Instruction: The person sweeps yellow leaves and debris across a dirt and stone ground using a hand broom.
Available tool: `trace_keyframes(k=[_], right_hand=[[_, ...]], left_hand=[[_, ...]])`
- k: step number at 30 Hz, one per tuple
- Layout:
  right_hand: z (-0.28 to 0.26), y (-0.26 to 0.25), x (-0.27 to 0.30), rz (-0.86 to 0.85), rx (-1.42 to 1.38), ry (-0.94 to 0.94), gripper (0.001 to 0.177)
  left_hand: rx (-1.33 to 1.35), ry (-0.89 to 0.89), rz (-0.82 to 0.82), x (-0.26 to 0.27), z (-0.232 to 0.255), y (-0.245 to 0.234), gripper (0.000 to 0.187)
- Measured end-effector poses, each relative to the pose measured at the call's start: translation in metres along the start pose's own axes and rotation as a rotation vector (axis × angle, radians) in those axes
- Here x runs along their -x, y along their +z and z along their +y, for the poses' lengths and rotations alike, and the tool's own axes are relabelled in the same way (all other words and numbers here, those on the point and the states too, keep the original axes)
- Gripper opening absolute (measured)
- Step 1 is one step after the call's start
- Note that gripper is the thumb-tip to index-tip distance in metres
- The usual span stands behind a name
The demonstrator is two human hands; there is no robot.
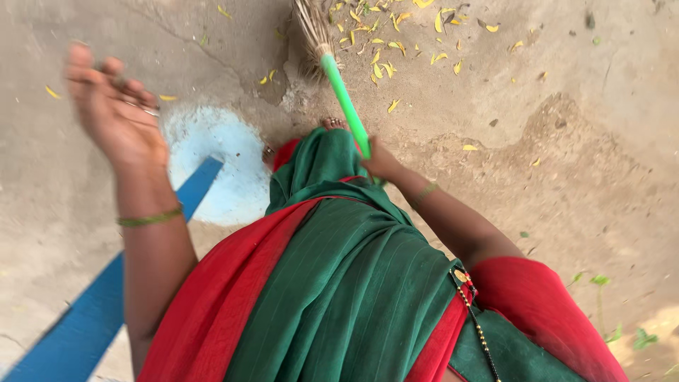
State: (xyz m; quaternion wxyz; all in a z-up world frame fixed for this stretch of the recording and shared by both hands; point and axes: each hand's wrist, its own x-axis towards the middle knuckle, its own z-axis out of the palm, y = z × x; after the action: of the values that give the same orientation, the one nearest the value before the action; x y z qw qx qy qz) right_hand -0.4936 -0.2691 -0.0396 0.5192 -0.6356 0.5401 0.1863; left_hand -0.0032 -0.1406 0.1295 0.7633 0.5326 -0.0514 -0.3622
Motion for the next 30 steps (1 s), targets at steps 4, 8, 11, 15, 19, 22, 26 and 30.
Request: trace_keyframes(k=[4, 8, 11, 15, 19, 22, 26, 30], right_hand=[[0.000, 0.024, 0.080, -0.096, -0.085, 0.051, 0.063], [-0.001, 0.096, 0.049, -0.129, -0.045, 0.104, 0.066], [-0.013, 0.150, -0.020, -0.060, -0.160, 0.051, 0.069], [0.010, 0.156, -0.035, -0.022, -0.566, 0.328, 0.062], [0.068, 0.092, -0.019, 0.141, -0.888, 0.634, 0.028], [0.094, 0.064, -0.005, 0.420, -0.862, 0.579, 0.027], [0.077, 0.092, 0.023, 0.533, -0.821, 0.381, 0.034], [0.064, 0.122, 0.085, 0.222, -1.175, 0.179, 0.038]], left_hand=[[0.033, -0.177, -0.060, 0.022, -0.025, 0.024, 0.038], [-0.030, -0.266, -0.086, 0.016, -0.037, 0.027, 0.032], [-0.053, -0.279, -0.126, 0.001, -0.037, 0.043, 0.031], [-0.068, -0.303, -0.229, -0.012, -0.029, 0.072, 0.032], [-0.120, -0.337, -0.340, -0.014, -0.031, 0.099, 0.031], [-0.137, -0.386, -0.394, -0.009, -0.035, 0.109, 0.031], [-0.135, -0.477, -0.455, 0.000, -0.046, 0.121, 0.031], [-0.165, -0.544, -0.492, 0.014, -0.063, 0.143, 0.033]])
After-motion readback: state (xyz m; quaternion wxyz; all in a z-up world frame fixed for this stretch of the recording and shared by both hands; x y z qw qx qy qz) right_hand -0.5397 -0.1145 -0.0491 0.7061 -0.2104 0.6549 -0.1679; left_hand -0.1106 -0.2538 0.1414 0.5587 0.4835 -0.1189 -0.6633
